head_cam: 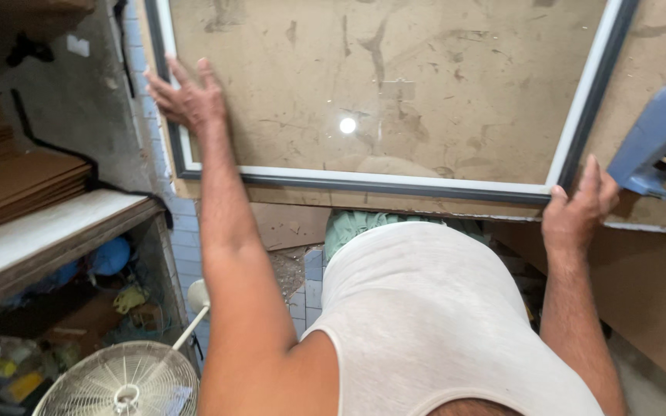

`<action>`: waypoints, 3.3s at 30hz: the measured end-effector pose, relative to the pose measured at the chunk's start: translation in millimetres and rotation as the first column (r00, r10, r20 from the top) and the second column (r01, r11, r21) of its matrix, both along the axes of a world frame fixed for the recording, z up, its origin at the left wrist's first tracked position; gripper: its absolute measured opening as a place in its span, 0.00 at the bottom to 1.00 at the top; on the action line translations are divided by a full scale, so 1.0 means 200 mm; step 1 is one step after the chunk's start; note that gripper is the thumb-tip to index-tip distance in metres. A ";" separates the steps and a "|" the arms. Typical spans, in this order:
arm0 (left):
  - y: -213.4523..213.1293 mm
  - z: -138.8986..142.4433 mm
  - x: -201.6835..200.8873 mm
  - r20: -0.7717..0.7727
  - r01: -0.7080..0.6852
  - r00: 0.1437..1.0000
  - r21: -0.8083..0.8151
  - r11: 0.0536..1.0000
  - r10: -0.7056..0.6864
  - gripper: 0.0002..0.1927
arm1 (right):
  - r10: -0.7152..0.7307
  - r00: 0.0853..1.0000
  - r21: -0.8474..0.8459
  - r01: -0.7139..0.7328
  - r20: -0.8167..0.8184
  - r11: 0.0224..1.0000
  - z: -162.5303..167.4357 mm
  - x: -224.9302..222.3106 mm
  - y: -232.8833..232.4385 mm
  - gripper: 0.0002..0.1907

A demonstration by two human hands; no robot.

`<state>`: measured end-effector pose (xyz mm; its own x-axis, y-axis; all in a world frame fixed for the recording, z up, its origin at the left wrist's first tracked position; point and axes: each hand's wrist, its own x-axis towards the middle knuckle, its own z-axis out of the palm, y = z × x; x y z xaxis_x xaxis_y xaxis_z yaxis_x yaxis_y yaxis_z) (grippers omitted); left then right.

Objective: The person assembles a picture frame by cutting white strips with scissors and applying them to the edges of a black frame. They then place a clear acrylic sheet into the frame and adjust the components.

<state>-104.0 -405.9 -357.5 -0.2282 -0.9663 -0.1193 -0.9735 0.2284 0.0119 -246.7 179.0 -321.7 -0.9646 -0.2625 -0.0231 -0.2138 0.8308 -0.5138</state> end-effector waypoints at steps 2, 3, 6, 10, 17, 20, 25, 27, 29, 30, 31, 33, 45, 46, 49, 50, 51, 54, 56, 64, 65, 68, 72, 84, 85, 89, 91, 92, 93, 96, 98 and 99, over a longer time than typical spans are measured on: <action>-0.03 -0.01 0.10 -0.195 0.132 0.967 -0.162 0.978 -0.163 0.28 | 0.068 0.997 0.099 -0.065 -0.028 0.993 0.00 -0.05 -0.04 0.31; -0.05 -0.01 0.11 -0.263 0.200 0.927 -0.261 0.944 -0.269 0.25 | 0.070 0.997 0.126 -0.066 -0.024 0.990 -0.01 -0.08 -0.06 0.30; -0.04 -0.02 0.20 -0.433 0.324 0.789 -0.309 0.894 -0.435 0.20 | -0.020 0.999 0.172 0.025 -0.026 0.985 -0.04 -0.13 -0.11 0.30; 0.00 0.00 0.20 -0.435 0.349 0.784 -0.280 0.894 -0.442 0.21 | -0.004 0.991 0.337 0.049 -0.132 0.940 -0.07 -0.13 -0.12 0.26; 0.01 -0.05 0.19 -0.399 0.253 0.834 -0.337 0.907 -0.381 0.20 | -0.080 0.993 0.221 0.099 -0.092 0.970 -0.10 -0.08 -0.13 0.31; 0.01 -0.06 0.20 -0.375 0.286 0.832 -0.343 0.895 -0.409 0.21 | -0.091 0.992 0.250 0.110 -0.086 0.962 -0.11 -0.07 -0.14 0.30; 0.02 -0.04 0.21 -0.398 0.250 0.851 -0.264 0.932 -0.341 0.21 | -0.053 0.993 0.288 0.083 -0.108 0.954 -0.11 -0.06 -0.14 0.31; 0.02 -0.04 0.22 -0.426 0.220 0.856 -0.213 0.952 -0.293 0.21 | -0.072 0.994 0.258 0.091 -0.084 0.962 -0.11 -0.06 -0.13 0.31; 0.01 -0.04 0.23 -0.412 0.220 0.864 -0.205 0.954 -0.288 0.20 | -0.077 0.994 0.247 0.095 -0.082 0.964 -0.11 -0.06 -0.13 0.31; 0.01 -0.05 0.23 -0.406 0.219 0.868 -0.203 0.954 -0.285 0.20 | -0.073 0.993 0.250 0.094 -0.093 0.964 -0.11 -0.06 -0.12 0.32; 0.01 -0.05 0.24 -0.395 0.232 0.867 -0.219 0.948 -0.304 0.19 | -0.070 0.992 0.256 0.094 -0.101 0.962 -0.11 -0.06 -0.12 0.33; 0.01 -0.05 0.24 -0.372 0.260 0.863 -0.251 0.932 -0.341 0.19 | -0.067 0.994 0.264 0.089 -0.091 0.960 -0.12 -0.06 -0.11 0.33; 0.09 0.13 0.64 -0.370 0.360 0.880 0.108 0.927 -0.299 0.46 | -0.038 0.997 0.045 0.035 0.071 0.998 0.01 0.06 0.09 0.47; 0.11 0.14 0.73 -0.371 0.403 0.862 0.089 0.911 -0.345 0.48 | -0.058 0.994 0.105 0.049 0.091 0.993 0.02 0.09 0.12 0.49; 0.17 0.14 0.93 -0.424 0.481 0.809 0.078 0.873 -0.408 0.53 | 0.012 1.000 0.149 -0.013 0.005 0.989 0.01 0.15 0.18 0.45; 0.18 0.13 0.97 -0.472 0.476 0.797 0.105 0.873 -0.377 0.52 | 0.000 1.000 0.161 0.002 -0.013 0.987 -0.01 0.16 0.19 0.42; 0.18 0.13 1.00 -0.521 0.476 0.780 0.134 0.869 -0.346 0.52 | -0.016 0.999 0.176 0.021 -0.033 0.984 -0.03 0.16 0.20 0.38; 0.17 0.12 1.00 -0.415 0.460 0.834 0.159 0.874 -0.363 0.49 | -0.095 0.995 0.150 0.088 0.041 0.985 -0.07 0.15 0.22 0.29; 0.17 0.13 0.98 -0.412 0.432 0.850 0.184 0.883 -0.329 0.45 | -0.093 0.994 0.136 0.084 0.059 0.987 -0.08 0.13 0.23 0.26; 0.27 0.19 0.94 -0.329 0.343 0.905 0.187 0.920 -0.270 0.43 | -0.032 0.998 0.042 0.029 0.053 0.999 -0.09 0.11 0.35 0.22; 0.29 0.19 0.93 -0.334 0.311 0.913 0.197 0.930 -0.234 0.44 | -0.039 0.997 0.077 0.033 0.072 0.996 -0.10 0.10 0.37 0.21; 0.39 0.22 0.90 -0.355 0.270 0.917 0.211 0.940 -0.184 0.47 | -0.036 0.998 0.131 0.029 0.056 0.991 -0.11 0.09 0.46 0.20; 0.65 0.22 0.85 -0.266 -0.021 0.962 0.153 0.988 0.062 0.53 | 0.094 0.995 -0.001 -0.094 -0.040 0.996 -0.13 0.09 0.65 0.29; 1.94 -0.03 0.68 -0.268 -0.133 0.934 0.351 0.927 0.236 0.50 | -0.502 0.864 -0.148 0.492 -0.035 0.858 -0.11 -0.30 1.26 0.11; 1.98 -0.03 0.69 -0.267 -0.047 0.952 0.354 0.934 0.150 0.49 | -0.462 0.882 -0.097 0.453 -0.097 0.886 -0.11 -0.35 1.27 0.13; 2.09 0.00 0.70 -0.222 0.143 0.974 0.478 0.867 -0.039 0.44 | -0.382 0.907 0.042 0.394 -0.178 0.918 -0.12 -0.48 1.28 0.12; 2.08 0.02 0.70 -0.195 0.150 0.979 0.531 0.834 -0.052 0.41 | -0.397 0.909 0.048 0.405 -0.129 0.913 -0.12 -0.51 1.27 0.10; 2.07 0.03 0.70 -0.196 0.158 0.979 0.532 0.832 -0.061 0.40 | -0.409 0.906 0.041 0.415 -0.106 0.909 -0.12 -0.52 1.27 0.10; 2.06 0.04 0.71 -0.194 0.167 0.978 0.535 0.828 -0.072 0.38 | -0.422 0.903 0.036 0.426 -0.080 0.904 -0.13 -0.53 1.27 0.10; 2.02 0.05 0.71 -0.224 0.140 0.974 0.563 0.814 -0.012 0.36 | -0.425 0.903 -0.008 0.426 -0.060 0.905 -0.12 -0.55 1.27 0.10; 2.01 0.05 0.72 -0.204 0.138 0.979 0.558 0.818 -0.025 0.34 | -0.424 0.905 -0.033 0.424 0.009 0.905 -0.11 -0.56 1.27 0.10; 2.01 0.04 0.72 -0.194 0.138 0.981 0.558 0.818 -0.033 0.33 | -0.424 0.905 -0.043 0.426 0.043 0.904 -0.11 -0.57 1.27 0.10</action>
<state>39.4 -4.1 -349.0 -0.3735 -0.7148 -0.5912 -0.9214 0.2121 0.3256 -359.9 432.6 -343.1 -0.9839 0.1705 -0.0534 0.1710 0.8124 -0.5575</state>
